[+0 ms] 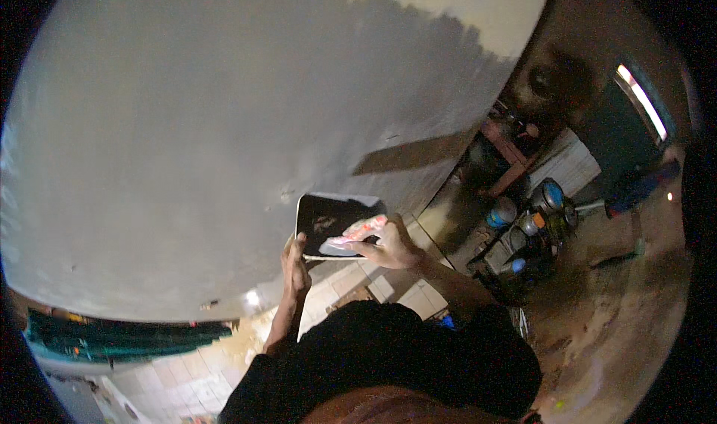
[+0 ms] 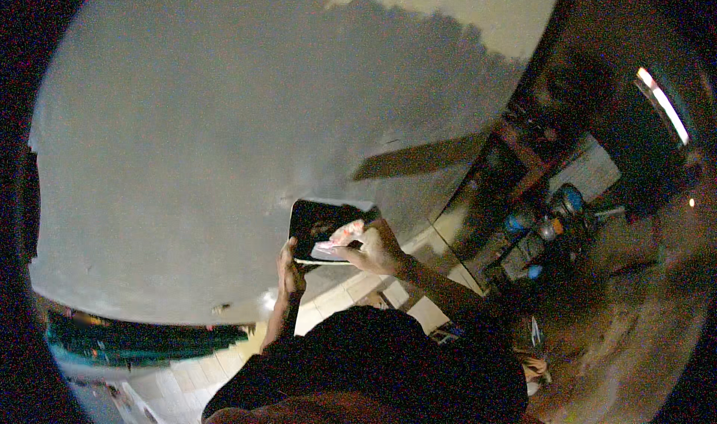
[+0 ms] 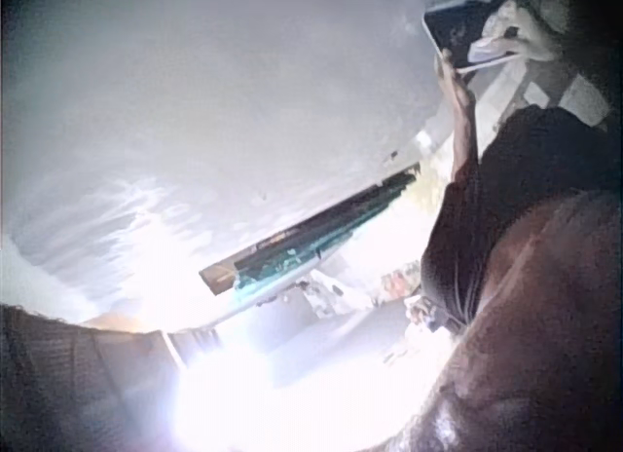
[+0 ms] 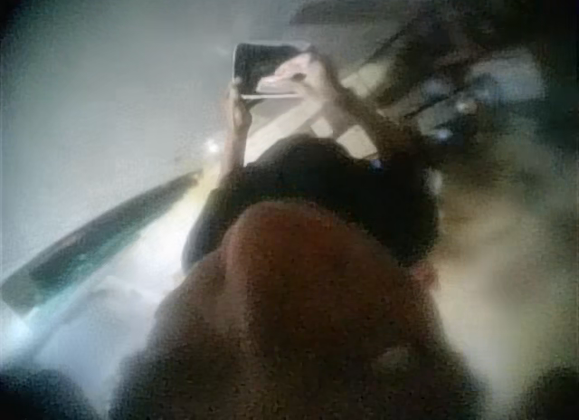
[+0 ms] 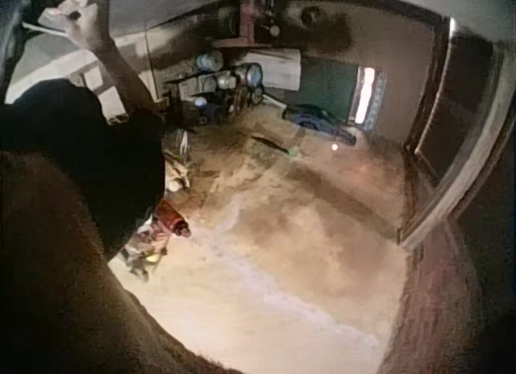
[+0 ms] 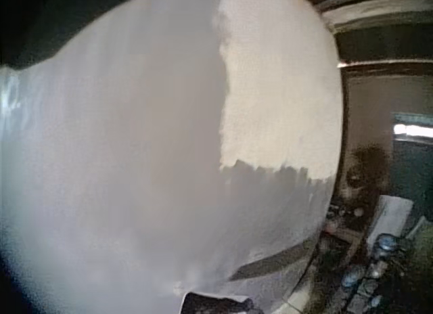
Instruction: The person paints a wall using a brush, dipping it into a small handheld tray containing paint and applying it to the wall surface.
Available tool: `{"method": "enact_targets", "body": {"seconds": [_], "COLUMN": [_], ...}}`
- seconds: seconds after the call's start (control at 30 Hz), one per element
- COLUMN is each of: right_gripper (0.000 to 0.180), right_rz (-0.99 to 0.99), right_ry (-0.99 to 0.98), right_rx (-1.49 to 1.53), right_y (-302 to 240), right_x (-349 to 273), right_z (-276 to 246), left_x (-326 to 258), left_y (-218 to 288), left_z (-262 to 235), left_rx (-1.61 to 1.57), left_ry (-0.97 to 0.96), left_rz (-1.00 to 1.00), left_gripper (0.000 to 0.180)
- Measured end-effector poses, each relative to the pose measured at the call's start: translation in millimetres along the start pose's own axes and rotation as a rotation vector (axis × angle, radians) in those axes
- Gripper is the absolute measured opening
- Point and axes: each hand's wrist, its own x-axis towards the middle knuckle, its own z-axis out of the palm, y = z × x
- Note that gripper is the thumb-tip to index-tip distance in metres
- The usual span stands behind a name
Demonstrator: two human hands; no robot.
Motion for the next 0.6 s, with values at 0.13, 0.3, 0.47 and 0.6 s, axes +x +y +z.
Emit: {"method": "enact_targets", "body": {"seconds": [0.13,0.3,0.47,0.6], "right_gripper": [0.015,0.013,0.013,0.012], "right_rz": [-0.039,-0.107,-0.212,-0.082], "right_ry": [0.129,0.144,0.203,0.238], "right_rx": [-0.134,-0.246,-0.287,-0.164], "right_y": [15.5,32.5,10.7,-7.1], "right_x": [29.2,39.8,30.9,12.4], "right_z": [2.7,-3.1,-13.5,-18.9], "left_x": [-3.0,4.8,5.3,4.7], "left_y": [4.2,-4.6,-1.1,-0.2], "left_z": [0.7,-6.1,-4.1,0.3], "left_rx": [0.077,-0.042,0.034,0.039], "left_ry": [-0.027,-0.034,-0.055,-0.02], "left_rz": [0.042,0.001,0.014,0.031], "left_gripper": [0.057,0.054,0.066,0.068]}}
